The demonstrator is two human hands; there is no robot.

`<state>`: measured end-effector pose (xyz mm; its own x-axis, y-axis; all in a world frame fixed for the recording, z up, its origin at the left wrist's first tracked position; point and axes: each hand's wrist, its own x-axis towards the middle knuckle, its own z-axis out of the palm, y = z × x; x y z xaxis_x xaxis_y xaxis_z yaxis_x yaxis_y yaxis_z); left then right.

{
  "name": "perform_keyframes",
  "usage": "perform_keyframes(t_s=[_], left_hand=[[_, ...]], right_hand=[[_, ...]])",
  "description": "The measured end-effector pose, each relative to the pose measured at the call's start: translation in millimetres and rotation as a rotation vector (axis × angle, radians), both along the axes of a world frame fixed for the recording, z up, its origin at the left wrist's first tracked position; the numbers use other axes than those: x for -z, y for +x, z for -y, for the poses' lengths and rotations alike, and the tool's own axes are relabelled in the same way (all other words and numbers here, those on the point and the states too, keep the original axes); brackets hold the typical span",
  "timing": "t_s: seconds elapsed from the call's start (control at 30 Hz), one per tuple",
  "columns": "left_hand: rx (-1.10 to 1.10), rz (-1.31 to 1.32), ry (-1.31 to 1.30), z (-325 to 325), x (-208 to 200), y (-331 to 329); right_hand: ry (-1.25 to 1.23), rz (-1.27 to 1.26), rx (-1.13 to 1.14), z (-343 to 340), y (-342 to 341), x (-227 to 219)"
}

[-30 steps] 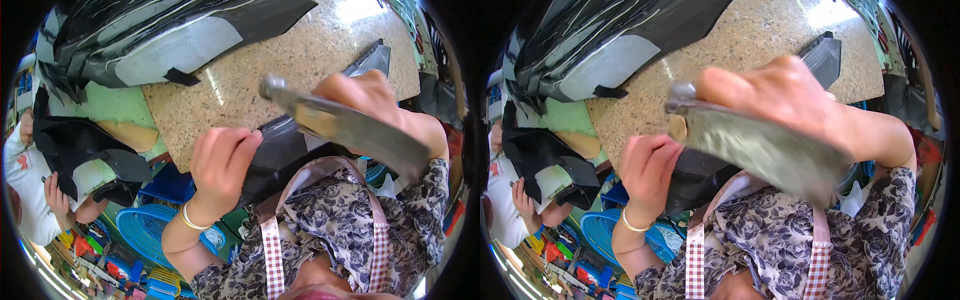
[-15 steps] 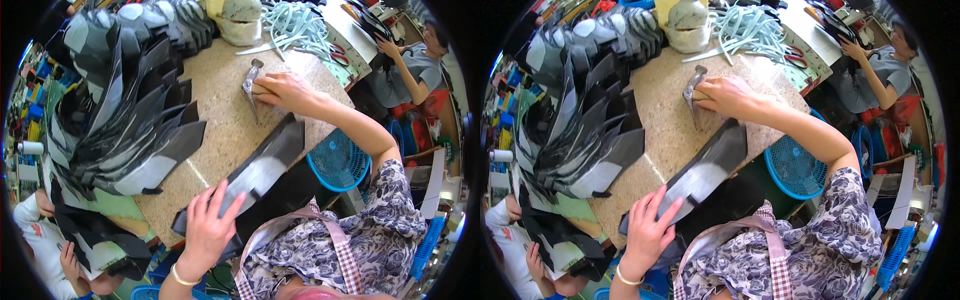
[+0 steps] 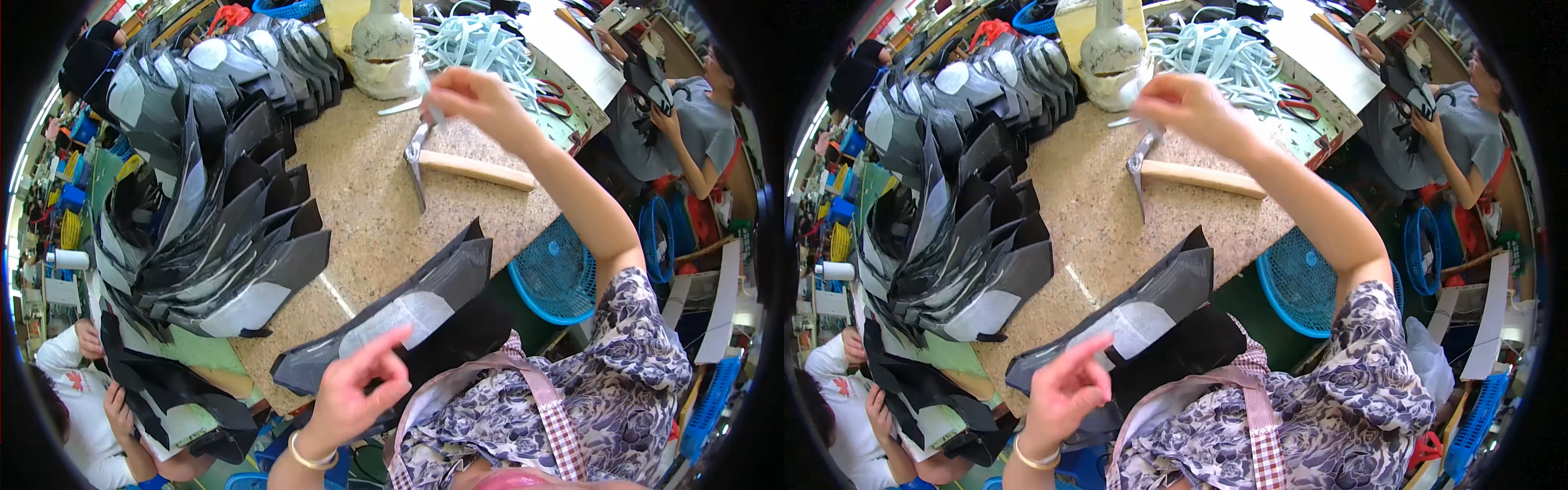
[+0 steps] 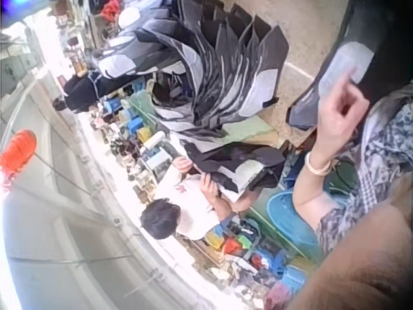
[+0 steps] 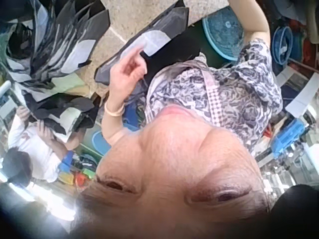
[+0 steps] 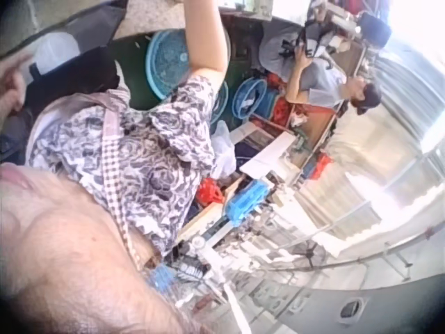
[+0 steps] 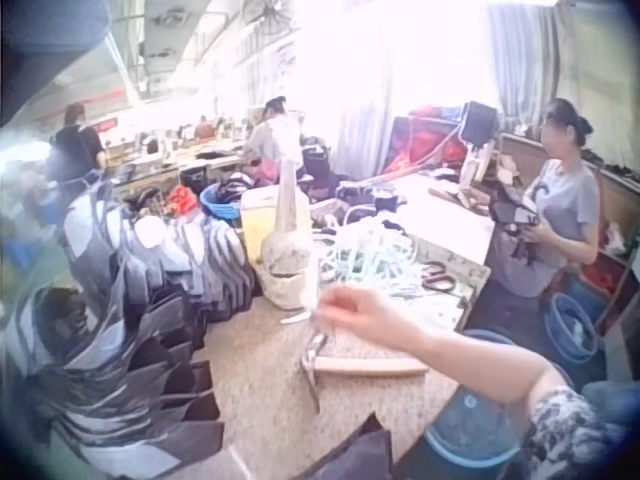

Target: The person attaches white tape strips to black shoe components, folds the edges over the tape by hand, and flattens the seams using a hammer.

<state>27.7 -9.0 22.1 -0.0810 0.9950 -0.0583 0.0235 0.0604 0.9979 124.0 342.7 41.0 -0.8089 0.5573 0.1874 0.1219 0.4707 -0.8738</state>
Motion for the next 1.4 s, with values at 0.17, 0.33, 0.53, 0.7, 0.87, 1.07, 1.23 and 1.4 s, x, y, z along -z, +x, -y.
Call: perform_keyframes(t_s=[0.17, 0.33, 0.53, 0.7, 0.87, 1.07, 1.23, 1.4], left_hand=[[-0.225, 1.080, -0.057, -35, 9, 12], [-0.397, 0.093, -0.009, -3, 6, -8], [-0.531, -0.407, -0.064, 14, 11, -11], [-0.531, -0.608, -0.024, 14, 9, -17], [-0.493, -0.787, 0.005, 14, 25, -16], [-0.298, -1.256, 0.133, 8, 27, -24], [-0.262, -1.232, 0.130, 8, 26, -23], [-0.257, -1.196, 0.137, 4, 27, -24]], right_hand=[[-0.347, 0.240, -0.641, 123, 38, -23], [-0.402, 0.345, -0.382, 138, 56, -2], [0.017, 0.188, -0.353, 148, 49, 22], [0.217, 0.143, -0.316, 153, 38, 28], [0.298, 0.166, -0.296, 156, 37, 32], [0.406, 0.150, -0.095, 149, 58, 29], [0.364, 0.196, -0.030, 144, 61, 28], [0.351, 0.401, 0.041, 130, 53, 28]])
